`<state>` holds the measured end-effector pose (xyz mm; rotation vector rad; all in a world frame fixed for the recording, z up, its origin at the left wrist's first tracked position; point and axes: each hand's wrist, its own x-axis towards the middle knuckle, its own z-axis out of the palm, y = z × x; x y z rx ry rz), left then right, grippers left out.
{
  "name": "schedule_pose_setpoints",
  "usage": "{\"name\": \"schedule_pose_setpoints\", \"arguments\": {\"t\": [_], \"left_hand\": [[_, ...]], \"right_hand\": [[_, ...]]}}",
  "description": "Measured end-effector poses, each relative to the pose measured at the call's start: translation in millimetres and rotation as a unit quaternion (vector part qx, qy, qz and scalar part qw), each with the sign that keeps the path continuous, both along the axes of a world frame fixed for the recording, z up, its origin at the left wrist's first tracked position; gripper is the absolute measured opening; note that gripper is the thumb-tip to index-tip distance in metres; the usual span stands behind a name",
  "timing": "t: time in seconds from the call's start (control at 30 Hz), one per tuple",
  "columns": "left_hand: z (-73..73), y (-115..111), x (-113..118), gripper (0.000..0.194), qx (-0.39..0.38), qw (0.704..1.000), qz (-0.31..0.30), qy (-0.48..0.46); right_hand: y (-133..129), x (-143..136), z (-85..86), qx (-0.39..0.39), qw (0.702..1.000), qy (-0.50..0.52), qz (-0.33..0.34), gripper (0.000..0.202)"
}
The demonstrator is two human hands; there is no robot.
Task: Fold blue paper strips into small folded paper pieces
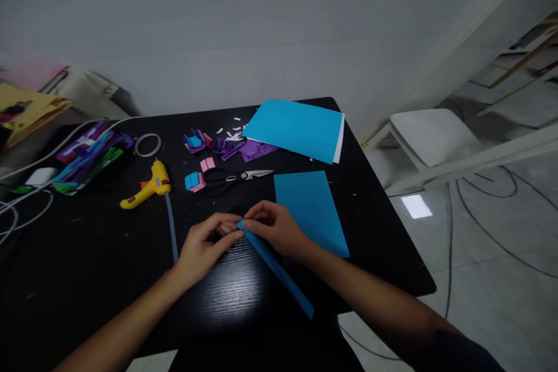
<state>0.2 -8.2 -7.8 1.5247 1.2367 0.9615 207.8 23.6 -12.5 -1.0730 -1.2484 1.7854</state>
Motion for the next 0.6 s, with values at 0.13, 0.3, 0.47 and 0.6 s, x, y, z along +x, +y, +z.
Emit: {"name": "schedule_pose_setpoints", "arguments": {"t": [0.13, 0.3, 0.47, 0.6], "left_hand": [[-0.9, -0.3, -0.5, 0.02, 0.002, 1.0, 0.005, -0.006], [-2.2, -1.0, 0.1, 0.019, -0.021, 0.999, 0.001, -0.026], [-1.5, -0.7, 0.8, 0.018, -0.037, 0.998, 0.003, -0.048], [0.9, -0.6, 1.1, 0.015, -0.026, 0.998, 0.003, -0.05]], "right_hand": [[-2.1, -1.5, 2.3, 0.011, 1.0, 0.007, -0.001, 0.024], [-3.0, -1.4, 4.2, 0.029, 1.0, -0.01, -0.005, 0.022], [-3.9, -1.6, 3.9, 0.041, 0.999, -0.026, -0.01, 0.022], [-4.4, -1.1, 4.8, 0.04, 0.999, -0.029, -0.007, 0.023]]}}
